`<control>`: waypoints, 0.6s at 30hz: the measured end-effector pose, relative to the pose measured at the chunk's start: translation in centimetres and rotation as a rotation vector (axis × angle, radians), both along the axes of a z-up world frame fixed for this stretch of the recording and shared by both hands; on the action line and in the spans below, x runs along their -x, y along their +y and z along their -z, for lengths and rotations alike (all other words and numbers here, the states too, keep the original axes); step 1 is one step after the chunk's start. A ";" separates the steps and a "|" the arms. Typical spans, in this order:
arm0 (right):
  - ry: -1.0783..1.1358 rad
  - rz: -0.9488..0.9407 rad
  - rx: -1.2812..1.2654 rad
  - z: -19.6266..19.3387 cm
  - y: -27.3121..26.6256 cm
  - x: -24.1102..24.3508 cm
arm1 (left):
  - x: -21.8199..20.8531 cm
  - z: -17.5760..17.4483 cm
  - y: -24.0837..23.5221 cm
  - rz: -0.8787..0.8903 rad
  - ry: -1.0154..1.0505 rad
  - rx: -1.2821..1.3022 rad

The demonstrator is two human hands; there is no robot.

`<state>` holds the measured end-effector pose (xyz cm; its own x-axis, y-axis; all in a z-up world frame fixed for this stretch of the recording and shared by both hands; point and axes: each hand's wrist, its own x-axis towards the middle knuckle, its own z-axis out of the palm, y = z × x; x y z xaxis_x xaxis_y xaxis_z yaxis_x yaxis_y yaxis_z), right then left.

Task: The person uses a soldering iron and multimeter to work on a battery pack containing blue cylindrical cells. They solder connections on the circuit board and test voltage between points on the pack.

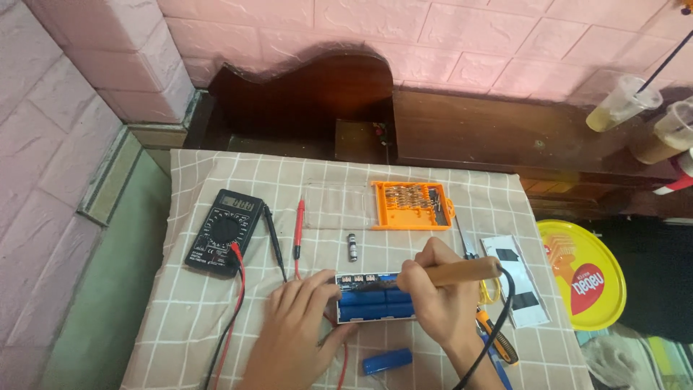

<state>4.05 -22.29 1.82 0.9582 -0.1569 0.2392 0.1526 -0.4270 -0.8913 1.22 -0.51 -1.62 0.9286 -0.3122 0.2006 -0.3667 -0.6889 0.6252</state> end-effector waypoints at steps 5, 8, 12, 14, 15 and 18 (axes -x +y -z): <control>0.000 0.029 -0.029 1.6 -1.1 -0.4 | 0.1 0.4 0.2 0.007 0.014 0.022; 0.011 0.033 -0.033 1.2 -0.6 -0.3 | 0.2 0.3 0.2 0.001 0.036 0.004; 0.007 0.026 -0.068 -0.2 0.1 -0.3 | 0.0 0.3 0.0 0.006 0.033 -0.004; -0.003 0.011 0.014 -0.2 0.1 -0.4 | -0.2 0.3 -0.2 0.018 0.064 -0.063; -0.003 0.012 0.014 -0.4 0.3 -0.4 | 0.0 0.3 0.0 0.018 0.064 -0.063; 0.077 -0.002 0.192 -1.4 1.0 -0.6 | 0.2 0.3 0.2 -0.006 -0.051 0.033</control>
